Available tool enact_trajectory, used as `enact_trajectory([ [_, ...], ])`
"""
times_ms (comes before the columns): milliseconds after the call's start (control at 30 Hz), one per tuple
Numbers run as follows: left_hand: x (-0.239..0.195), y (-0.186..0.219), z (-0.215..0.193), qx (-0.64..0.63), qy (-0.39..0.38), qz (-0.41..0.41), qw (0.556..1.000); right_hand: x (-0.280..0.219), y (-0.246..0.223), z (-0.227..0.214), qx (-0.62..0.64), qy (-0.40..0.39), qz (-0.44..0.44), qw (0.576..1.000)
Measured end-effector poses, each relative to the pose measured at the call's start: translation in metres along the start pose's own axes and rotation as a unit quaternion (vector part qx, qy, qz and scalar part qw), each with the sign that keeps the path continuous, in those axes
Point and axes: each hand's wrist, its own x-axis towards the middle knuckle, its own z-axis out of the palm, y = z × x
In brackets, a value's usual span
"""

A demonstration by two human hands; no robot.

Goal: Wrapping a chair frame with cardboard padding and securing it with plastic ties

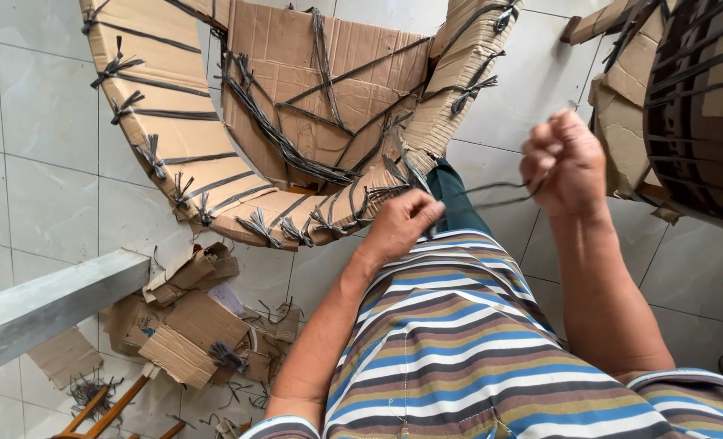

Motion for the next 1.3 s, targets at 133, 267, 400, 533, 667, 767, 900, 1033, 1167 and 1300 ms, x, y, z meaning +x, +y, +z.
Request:
enact_trajectory([
  [133, 0.004, 0.035, -0.003, -0.081, 0.119, -0.015, 0.989, -0.01, 0.04, 0.011, -0.231, -0.072, -0.128, 0.962],
  [267, 0.016, 0.058, 0.001, -0.074, 0.112, 0.023, 0.991, -0.011, 0.063, 0.011, -0.481, -0.139, -0.141, 0.854],
  [400, 0.024, 0.047, 0.001, -0.073, 0.16, 0.038, 0.984, -0.017, 0.061, 0.02, -0.516, -0.136, -0.134, 0.835],
  [533, 0.037, 0.03, -0.002, -0.076, 0.189, 0.013, 0.979, -0.027, 0.033, 0.018, -0.569, -0.124, -0.13, 0.803],
  [667, 0.053, 0.013, -0.014, -0.054, 0.155, -0.08, 0.983, -0.025, -0.009, -0.046, -0.629, -0.08, -0.054, 0.771],
  [767, 0.069, -0.015, -0.025, -0.03, 0.134, -0.12, 0.983, -0.024, -0.064, -0.146, -0.769, 0.046, 0.007, 0.637],
  [900, 0.093, -0.054, -0.035, -0.001, 0.149, -0.144, 0.978, -0.006, -0.122, -0.393, -0.826, 0.201, -0.026, 0.527],
  [1033, 0.125, -0.056, -0.044, 0.031, 0.189, -0.179, 0.965, 0.021, -0.095, -0.263, -0.829, 0.196, -0.017, 0.523],
  [1167, 0.17, -0.074, -0.039, 0.031, 0.176, -0.223, 0.958, 0.098, -0.007, -0.202, -0.738, 0.181, 0.043, 0.649],
  [1300, 0.215, -0.14, -0.023, 0.038, 0.146, -0.277, 0.949, 0.186, 0.09, -0.217, -0.625, 0.16, 0.051, 0.763],
])
